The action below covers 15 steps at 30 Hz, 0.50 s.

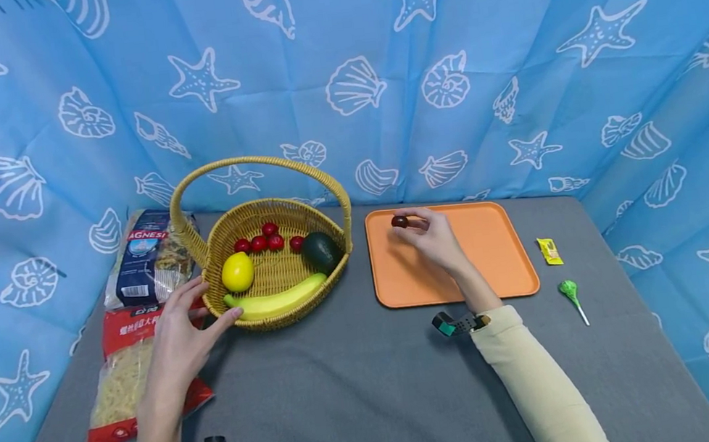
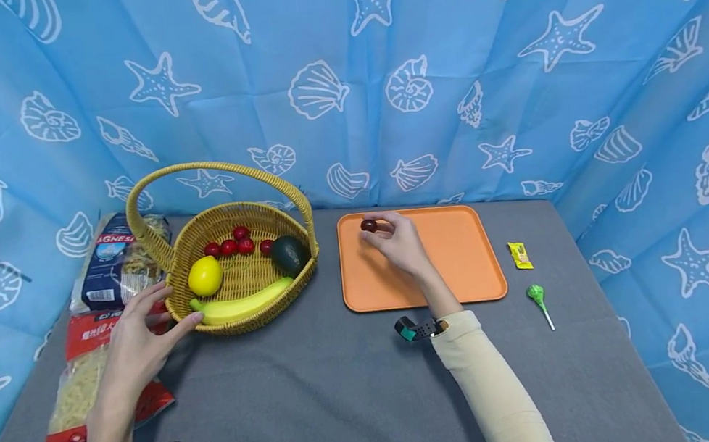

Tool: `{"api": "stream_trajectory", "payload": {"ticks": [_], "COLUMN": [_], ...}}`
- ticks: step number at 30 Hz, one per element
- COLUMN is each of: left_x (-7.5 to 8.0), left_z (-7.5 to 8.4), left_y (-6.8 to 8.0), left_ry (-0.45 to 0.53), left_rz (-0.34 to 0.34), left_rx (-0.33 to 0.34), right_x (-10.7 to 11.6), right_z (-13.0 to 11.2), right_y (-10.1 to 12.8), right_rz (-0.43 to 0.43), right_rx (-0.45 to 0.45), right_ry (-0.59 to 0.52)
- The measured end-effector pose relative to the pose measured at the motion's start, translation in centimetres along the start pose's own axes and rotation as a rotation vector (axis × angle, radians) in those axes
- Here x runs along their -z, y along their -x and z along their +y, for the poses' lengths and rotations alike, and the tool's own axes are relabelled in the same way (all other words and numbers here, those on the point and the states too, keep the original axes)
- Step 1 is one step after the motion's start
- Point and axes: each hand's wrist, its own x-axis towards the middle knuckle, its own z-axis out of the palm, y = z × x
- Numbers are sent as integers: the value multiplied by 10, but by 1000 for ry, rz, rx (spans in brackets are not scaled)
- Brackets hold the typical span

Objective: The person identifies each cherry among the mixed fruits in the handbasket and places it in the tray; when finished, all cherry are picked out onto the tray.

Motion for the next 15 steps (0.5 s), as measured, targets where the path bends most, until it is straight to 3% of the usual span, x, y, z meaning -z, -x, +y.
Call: {"api": "stream_trajectory", "payload": {"ticks": [7,15], "left_x": [-1,-1], "left_z": [-1,0], "left_y": [0,0], "left_ry": [-5,-8], "left_rz": [8,7], "left_rx": [-1,-2], "right_x": [-14,-25], "right_z": [9,19], "right_y": [-11,-20], "right_rz": [2,-26], "right_rx": [39,-28], "right_ry": [31,67]}}
